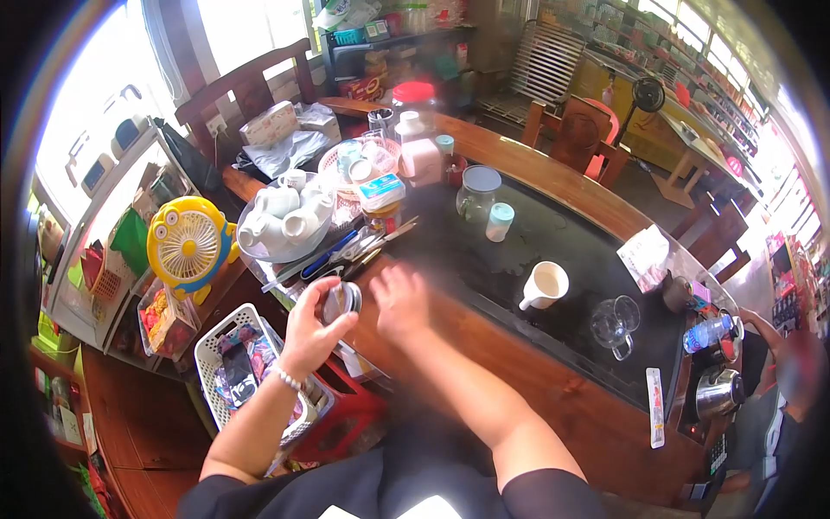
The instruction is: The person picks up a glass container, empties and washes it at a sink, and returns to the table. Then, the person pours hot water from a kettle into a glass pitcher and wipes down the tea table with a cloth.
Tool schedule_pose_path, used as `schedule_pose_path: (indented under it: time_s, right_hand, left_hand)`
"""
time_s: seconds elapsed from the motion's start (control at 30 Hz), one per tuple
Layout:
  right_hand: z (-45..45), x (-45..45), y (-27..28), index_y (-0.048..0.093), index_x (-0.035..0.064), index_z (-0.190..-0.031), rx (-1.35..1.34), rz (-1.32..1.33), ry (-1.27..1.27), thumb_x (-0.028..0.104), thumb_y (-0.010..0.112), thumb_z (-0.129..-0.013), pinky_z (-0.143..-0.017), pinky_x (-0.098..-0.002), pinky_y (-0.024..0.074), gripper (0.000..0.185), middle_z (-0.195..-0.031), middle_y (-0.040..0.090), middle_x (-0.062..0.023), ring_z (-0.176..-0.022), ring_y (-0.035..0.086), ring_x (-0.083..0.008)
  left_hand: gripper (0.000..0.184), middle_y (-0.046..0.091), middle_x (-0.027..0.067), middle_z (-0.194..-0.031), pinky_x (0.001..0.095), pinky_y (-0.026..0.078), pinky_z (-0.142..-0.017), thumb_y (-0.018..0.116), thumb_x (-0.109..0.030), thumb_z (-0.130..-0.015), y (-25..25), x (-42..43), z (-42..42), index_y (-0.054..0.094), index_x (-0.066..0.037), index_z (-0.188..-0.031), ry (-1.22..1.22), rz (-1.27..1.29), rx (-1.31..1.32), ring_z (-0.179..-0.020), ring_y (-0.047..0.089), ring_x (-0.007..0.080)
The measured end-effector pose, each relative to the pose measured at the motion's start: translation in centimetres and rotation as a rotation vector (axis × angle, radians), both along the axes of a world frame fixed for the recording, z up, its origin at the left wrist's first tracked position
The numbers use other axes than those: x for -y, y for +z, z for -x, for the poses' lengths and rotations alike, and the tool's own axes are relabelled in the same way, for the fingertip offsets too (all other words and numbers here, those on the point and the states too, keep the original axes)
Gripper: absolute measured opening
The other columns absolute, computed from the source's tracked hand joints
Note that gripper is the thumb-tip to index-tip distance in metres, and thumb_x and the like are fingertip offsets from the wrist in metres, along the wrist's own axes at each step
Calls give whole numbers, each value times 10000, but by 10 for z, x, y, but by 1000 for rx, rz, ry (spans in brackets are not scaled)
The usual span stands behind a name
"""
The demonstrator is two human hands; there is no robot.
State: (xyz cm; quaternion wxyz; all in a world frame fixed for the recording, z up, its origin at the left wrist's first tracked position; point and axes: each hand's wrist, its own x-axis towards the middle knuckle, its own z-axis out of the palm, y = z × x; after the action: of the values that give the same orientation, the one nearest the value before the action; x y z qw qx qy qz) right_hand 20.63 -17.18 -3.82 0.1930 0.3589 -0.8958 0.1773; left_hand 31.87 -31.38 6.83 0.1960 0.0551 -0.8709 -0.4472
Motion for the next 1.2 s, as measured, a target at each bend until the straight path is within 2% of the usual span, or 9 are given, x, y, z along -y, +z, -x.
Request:
schedule_pose_path:
  time_s: [0.13,0.4,0.47,0.63,0.67,0.8,0.87,1.0,1.2]
  right_hand:
    - [-68,-27,21,651,135,-1186,110,114,211,152,574,-840,-1081,-542,325,355,-1342,579,-123,-1305,492,-285]
    - [-137,-179,30,647,175,-1198,40,-60,-110,155,609,-837,-1111,-512,306,363,-1353,569,-103,-1322,478,-270]
    - [-153,-221,33,627,192,-1241,75,-108,-211,163,618,-842,-1126,-507,280,400,-1374,553,-93,-1345,453,-264]
    - [-173,-308,20,590,200,-1295,104,-116,-452,219,610,-872,-1130,-551,251,423,-1428,504,-98,-1385,398,-266]
    - [-175,-317,18,591,200,-1295,102,-105,-517,225,608,-876,-1126,-562,251,420,-1427,505,-98,-1383,400,-267]
    - [-180,-325,12,598,182,-1285,64,-58,-610,249,613,-870,-1110,-593,256,421,-1415,514,-102,-1375,398,-285]
    - [-179,-327,12,600,181,-1283,77,-19,-597,257,613,-865,-1111,-592,244,425,-1421,509,-109,-1377,391,-285]
    - [-180,-326,18,620,177,-1254,100,26,-589,248,627,-841,-1123,-576,233,419,-1427,501,-115,-1384,382,-289]
    - [-174,-323,25,647,157,-1182,54,57,-578,177,651,-804,-1049,-531,319,379,-1319,567,-92,-1291,466,-283]
  left_hand:
    - [572,601,194,-1150,412,449,-989,775,-235,-725,-12,-7,38,580,-35,-1223,-34,198,27,-1111,562,345]
    - [556,550,160,-1250,433,410,-1034,769,-273,-726,-62,-38,43,602,-137,-1239,-62,441,176,-1201,476,365]
    - [590,474,150,-1357,496,372,-1055,779,-283,-727,-65,-53,27,595,-159,-1274,119,593,76,-1279,402,366]
    - [435,607,190,-1154,394,494,-938,780,-247,-775,-59,-99,26,667,-62,-1152,-109,162,-39,-1103,597,294]
    - [363,638,177,-1062,343,551,-817,772,-249,-802,-59,-118,30,697,-24,-1076,-144,160,-68,-898,682,258]
    - [417,726,141,-1018,317,556,-821,709,-258,-875,-63,-193,74,656,30,-1171,-285,-13,135,-903,704,191]
    - [425,721,103,-973,298,566,-729,681,-272,-912,-90,-226,120,624,25,-1210,-333,-466,286,-829,700,172]
    - [417,719,100,-837,303,526,-543,662,-340,-923,-95,-264,162,653,16,-1139,-271,-429,358,-608,651,138]
    - [295,602,1,-811,263,509,-549,580,-354,-993,-96,-267,171,581,-59,-997,-406,-447,421,-646,554,86]
